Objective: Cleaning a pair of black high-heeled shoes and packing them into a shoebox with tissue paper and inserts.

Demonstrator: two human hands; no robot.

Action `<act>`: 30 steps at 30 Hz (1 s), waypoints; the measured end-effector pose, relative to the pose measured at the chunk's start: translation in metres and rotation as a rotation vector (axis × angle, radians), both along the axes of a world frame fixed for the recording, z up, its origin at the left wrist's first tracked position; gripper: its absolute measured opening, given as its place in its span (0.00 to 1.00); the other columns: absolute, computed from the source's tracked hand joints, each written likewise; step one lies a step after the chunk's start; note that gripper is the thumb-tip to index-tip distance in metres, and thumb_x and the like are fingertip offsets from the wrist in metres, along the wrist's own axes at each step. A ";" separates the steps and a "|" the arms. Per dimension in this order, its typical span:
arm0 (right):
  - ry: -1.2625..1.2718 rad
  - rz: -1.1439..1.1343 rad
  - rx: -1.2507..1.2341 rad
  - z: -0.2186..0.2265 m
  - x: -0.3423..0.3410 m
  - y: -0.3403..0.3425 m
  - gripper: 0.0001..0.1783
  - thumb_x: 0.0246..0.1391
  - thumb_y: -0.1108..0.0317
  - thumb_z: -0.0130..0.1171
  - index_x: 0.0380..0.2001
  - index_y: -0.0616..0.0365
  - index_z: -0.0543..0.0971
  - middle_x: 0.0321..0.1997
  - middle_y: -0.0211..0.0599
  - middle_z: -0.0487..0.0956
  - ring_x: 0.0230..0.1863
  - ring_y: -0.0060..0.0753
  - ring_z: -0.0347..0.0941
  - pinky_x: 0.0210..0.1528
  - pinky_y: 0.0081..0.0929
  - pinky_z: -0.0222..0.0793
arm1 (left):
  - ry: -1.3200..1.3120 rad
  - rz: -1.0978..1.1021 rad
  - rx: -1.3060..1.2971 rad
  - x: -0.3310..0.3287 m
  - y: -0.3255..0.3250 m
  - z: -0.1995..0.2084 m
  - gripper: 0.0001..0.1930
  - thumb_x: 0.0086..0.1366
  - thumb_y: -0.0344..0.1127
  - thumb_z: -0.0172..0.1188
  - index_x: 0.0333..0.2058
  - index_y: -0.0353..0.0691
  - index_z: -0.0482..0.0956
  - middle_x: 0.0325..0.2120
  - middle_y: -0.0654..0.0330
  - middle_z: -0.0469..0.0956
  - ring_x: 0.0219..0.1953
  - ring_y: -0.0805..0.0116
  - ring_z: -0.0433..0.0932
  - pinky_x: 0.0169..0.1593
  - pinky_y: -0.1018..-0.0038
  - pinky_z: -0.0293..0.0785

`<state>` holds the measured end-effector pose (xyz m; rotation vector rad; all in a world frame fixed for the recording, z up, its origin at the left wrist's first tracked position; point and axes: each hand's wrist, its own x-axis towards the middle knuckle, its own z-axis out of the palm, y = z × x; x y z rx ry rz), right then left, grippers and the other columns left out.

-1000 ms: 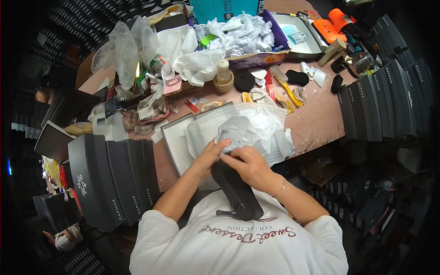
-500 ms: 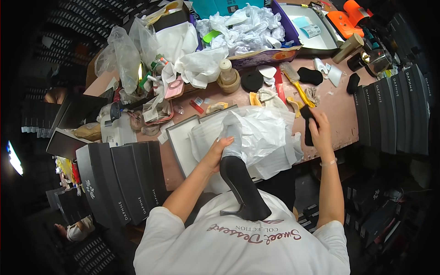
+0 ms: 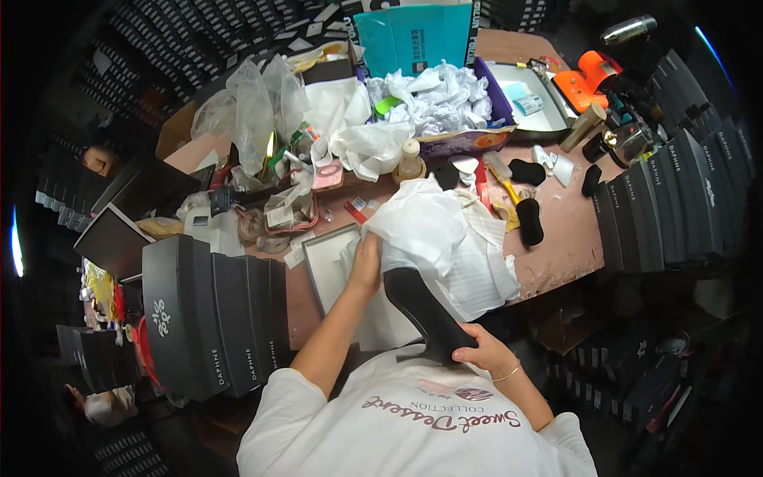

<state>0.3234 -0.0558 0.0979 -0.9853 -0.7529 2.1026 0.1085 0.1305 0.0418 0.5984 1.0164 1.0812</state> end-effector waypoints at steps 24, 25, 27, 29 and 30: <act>-0.348 -0.892 0.359 -0.027 -0.019 -0.037 0.21 0.59 0.65 0.53 0.56 0.58 0.69 0.55 0.39 0.74 0.56 0.37 0.71 0.59 0.34 0.67 | 0.183 -0.763 1.452 0.052 -0.156 0.090 0.31 0.43 0.20 0.58 0.52 0.39 0.76 0.21 0.58 0.69 0.21 0.61 0.71 0.24 0.70 0.67; -0.339 -0.892 0.318 -0.026 -0.011 -0.036 0.21 0.58 0.66 0.53 0.54 0.58 0.70 0.54 0.40 0.74 0.56 0.38 0.71 0.57 0.34 0.68 | 0.195 -0.843 1.443 0.061 -0.156 0.089 0.32 0.44 0.20 0.58 0.54 0.38 0.74 0.23 0.57 0.70 0.23 0.60 0.72 0.25 0.69 0.68; -0.558 -0.832 0.327 -0.012 0.024 -0.028 0.19 0.56 0.67 0.54 0.51 0.59 0.72 0.52 0.43 0.75 0.54 0.39 0.72 0.55 0.35 0.69 | 0.237 -1.047 1.428 0.077 -0.153 0.082 0.33 0.47 0.22 0.60 0.57 0.37 0.70 0.28 0.54 0.72 0.28 0.57 0.74 0.30 0.66 0.70; -1.471 -0.575 0.520 -0.008 0.082 -0.008 0.18 0.54 0.68 0.55 0.48 0.59 0.74 0.51 0.45 0.76 0.53 0.41 0.74 0.53 0.35 0.71 | 0.282 -1.301 1.400 0.088 -0.154 0.072 0.35 0.51 0.24 0.61 0.60 0.35 0.65 0.33 0.51 0.73 0.34 0.54 0.75 0.36 0.63 0.72; -1.848 -0.439 0.555 -0.009 0.111 0.002 0.17 0.53 0.68 0.55 0.47 0.60 0.75 0.50 0.47 0.76 0.52 0.42 0.74 0.52 0.35 0.71 | 0.308 -1.277 1.228 0.091 -0.139 0.066 0.34 0.57 0.28 0.61 0.63 0.36 0.60 0.41 0.46 0.73 0.43 0.49 0.74 0.46 0.59 0.71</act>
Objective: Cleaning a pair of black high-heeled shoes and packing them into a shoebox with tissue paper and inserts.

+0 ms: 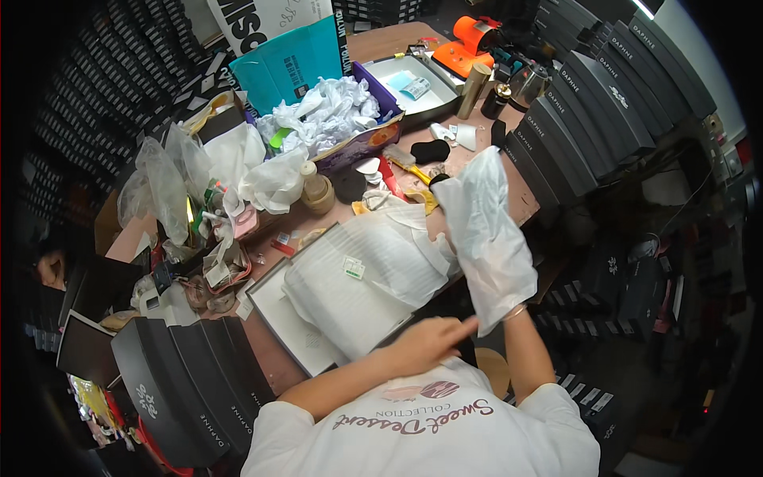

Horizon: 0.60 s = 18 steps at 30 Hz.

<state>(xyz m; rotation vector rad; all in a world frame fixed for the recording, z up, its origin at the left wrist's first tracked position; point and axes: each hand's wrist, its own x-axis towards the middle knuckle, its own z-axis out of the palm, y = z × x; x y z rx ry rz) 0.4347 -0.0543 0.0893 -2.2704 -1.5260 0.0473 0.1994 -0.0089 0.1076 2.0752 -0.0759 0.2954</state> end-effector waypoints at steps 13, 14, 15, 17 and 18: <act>0.055 0.419 -0.462 -0.088 0.015 0.062 0.17 0.45 0.70 0.59 0.42 0.58 0.77 0.40 0.49 0.79 0.41 0.48 0.79 0.41 0.42 0.75 | 0.945 0.558 0.552 -0.055 0.060 -0.161 0.45 0.52 0.50 0.68 0.63 0.36 0.59 0.62 0.41 0.56 0.67 0.42 0.51 0.63 0.40 0.50; 0.131 0.476 -0.334 -0.106 0.010 0.062 0.21 0.45 0.70 0.59 0.47 0.56 0.76 0.42 0.48 0.79 0.44 0.48 0.78 0.43 0.44 0.74 | 0.941 0.553 0.528 -0.053 0.062 -0.166 0.46 0.52 0.50 0.68 0.64 0.38 0.57 0.63 0.40 0.54 0.67 0.42 0.50 0.63 0.40 0.50; 0.102 0.473 -0.402 -0.119 -0.001 0.062 0.27 0.46 0.66 0.60 0.53 0.51 0.70 0.49 0.46 0.75 0.48 0.48 0.75 0.46 0.45 0.71 | 0.943 0.553 0.502 -0.054 0.063 -0.171 0.47 0.52 0.51 0.68 0.65 0.39 0.55 0.63 0.40 0.53 0.68 0.41 0.48 0.63 0.40 0.50; -0.144 0.406 -0.368 -0.148 -0.023 0.062 0.21 0.45 0.63 0.63 0.43 0.55 0.74 0.42 0.45 0.78 0.42 0.50 0.76 0.41 0.44 0.71 | 0.923 0.564 0.465 -0.061 0.059 -0.175 0.46 0.52 0.50 0.68 0.65 0.40 0.55 0.64 0.41 0.52 0.68 0.41 0.48 0.62 0.40 0.51; -0.096 0.400 -0.364 -0.155 -0.025 0.066 0.19 0.45 0.62 0.63 0.40 0.56 0.74 0.40 0.44 0.78 0.40 0.50 0.76 0.40 0.45 0.71 | 0.893 0.599 0.452 -0.059 0.061 -0.175 0.44 0.52 0.48 0.68 0.64 0.41 0.57 0.64 0.41 0.53 0.67 0.42 0.50 0.62 0.40 0.52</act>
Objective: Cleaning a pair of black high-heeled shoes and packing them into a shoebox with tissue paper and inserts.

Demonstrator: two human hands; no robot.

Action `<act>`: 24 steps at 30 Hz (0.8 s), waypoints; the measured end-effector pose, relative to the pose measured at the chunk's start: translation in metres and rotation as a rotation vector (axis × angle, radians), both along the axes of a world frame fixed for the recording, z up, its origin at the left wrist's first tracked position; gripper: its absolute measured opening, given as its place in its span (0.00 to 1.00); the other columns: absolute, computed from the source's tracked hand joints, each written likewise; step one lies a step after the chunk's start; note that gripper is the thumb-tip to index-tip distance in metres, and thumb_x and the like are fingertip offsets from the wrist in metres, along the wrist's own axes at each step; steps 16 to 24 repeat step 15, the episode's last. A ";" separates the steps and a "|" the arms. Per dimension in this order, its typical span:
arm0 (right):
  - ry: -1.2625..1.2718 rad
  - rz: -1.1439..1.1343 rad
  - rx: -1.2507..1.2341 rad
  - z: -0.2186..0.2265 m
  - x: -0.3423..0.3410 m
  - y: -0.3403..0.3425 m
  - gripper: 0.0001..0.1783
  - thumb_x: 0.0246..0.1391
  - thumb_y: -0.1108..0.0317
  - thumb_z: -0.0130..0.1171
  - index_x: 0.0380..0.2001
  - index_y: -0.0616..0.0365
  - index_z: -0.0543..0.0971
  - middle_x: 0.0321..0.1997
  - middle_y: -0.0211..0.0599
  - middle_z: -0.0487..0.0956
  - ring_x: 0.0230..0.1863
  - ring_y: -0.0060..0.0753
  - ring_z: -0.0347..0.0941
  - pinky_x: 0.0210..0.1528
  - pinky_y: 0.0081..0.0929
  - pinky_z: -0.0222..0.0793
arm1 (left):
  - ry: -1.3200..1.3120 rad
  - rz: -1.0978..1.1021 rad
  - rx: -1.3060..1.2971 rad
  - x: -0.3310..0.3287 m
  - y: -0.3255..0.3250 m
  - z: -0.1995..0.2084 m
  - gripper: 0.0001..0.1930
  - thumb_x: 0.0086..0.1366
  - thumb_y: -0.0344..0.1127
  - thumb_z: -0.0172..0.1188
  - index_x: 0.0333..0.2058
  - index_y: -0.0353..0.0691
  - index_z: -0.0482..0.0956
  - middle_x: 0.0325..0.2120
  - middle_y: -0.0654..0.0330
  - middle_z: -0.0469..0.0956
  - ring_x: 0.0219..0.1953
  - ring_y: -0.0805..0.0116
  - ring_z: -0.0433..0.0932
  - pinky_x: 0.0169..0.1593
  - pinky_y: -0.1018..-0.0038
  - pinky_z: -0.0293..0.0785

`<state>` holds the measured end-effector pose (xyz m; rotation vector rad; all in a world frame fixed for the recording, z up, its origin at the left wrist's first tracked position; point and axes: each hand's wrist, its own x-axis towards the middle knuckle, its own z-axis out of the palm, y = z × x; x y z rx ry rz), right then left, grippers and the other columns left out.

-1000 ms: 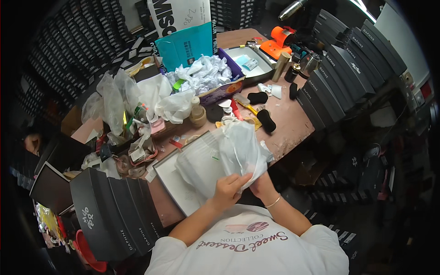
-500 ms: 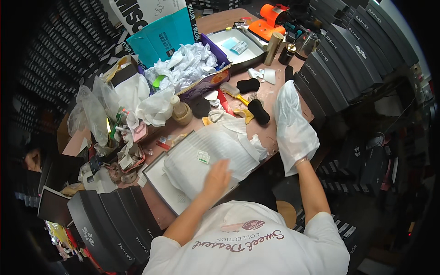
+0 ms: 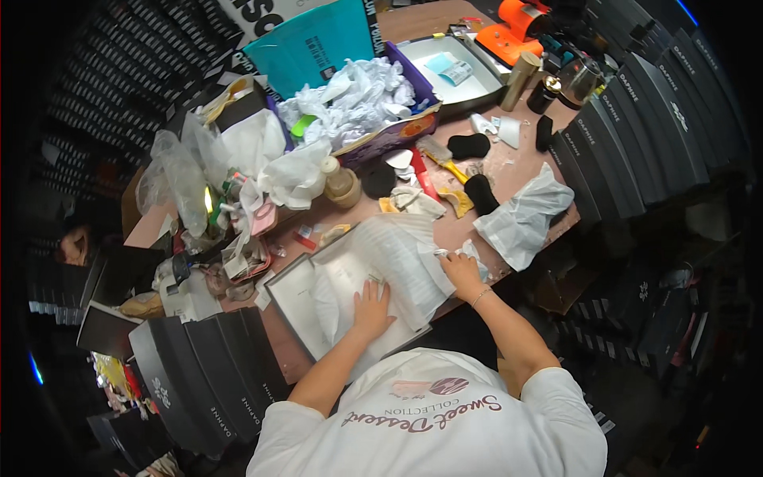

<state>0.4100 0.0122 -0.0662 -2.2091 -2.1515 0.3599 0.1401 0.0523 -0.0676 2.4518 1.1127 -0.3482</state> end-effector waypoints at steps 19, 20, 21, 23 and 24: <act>1.646 -0.481 0.677 0.215 0.013 -0.054 0.32 0.54 0.68 0.63 0.60 0.60 0.64 0.59 0.41 0.71 0.56 0.41 0.72 0.57 0.44 0.71 | -1.062 0.638 0.014 -0.021 0.044 0.092 0.14 0.62 0.30 0.57 0.46 0.35 0.78 0.43 0.53 0.80 0.44 0.60 0.79 0.49 0.70 0.74; 1.646 -0.481 0.677 0.215 0.013 -0.054 0.32 0.54 0.68 0.63 0.60 0.60 0.64 0.59 0.41 0.71 0.56 0.41 0.72 0.57 0.44 0.71 | -1.062 0.638 0.014 -0.021 0.044 0.092 0.14 0.62 0.30 0.57 0.46 0.35 0.78 0.43 0.53 0.80 0.44 0.60 0.79 0.49 0.70 0.74; 1.646 -0.481 0.677 0.215 0.013 -0.054 0.32 0.54 0.68 0.63 0.60 0.60 0.64 0.59 0.41 0.71 0.56 0.41 0.72 0.57 0.44 0.71 | -1.062 0.638 0.014 -0.021 0.044 0.092 0.14 0.62 0.30 0.57 0.46 0.35 0.78 0.43 0.53 0.80 0.44 0.60 0.79 0.49 0.70 0.74; 1.646 -0.481 0.677 0.215 0.013 -0.054 0.32 0.54 0.68 0.63 0.60 0.60 0.64 0.59 0.41 0.71 0.56 0.41 0.72 0.57 0.44 0.71 | -1.062 0.638 0.014 -0.021 0.044 0.092 0.14 0.62 0.30 0.57 0.46 0.35 0.78 0.43 0.53 0.80 0.44 0.60 0.79 0.49 0.70 0.74; 1.646 -0.481 0.677 0.215 0.013 -0.054 0.32 0.54 0.68 0.63 0.60 0.60 0.64 0.59 0.41 0.71 0.56 0.41 0.72 0.57 0.44 0.71 | -1.062 0.638 0.014 -0.021 0.044 0.092 0.14 0.62 0.30 0.57 0.46 0.35 0.78 0.43 0.53 0.80 0.44 0.60 0.79 0.49 0.70 0.74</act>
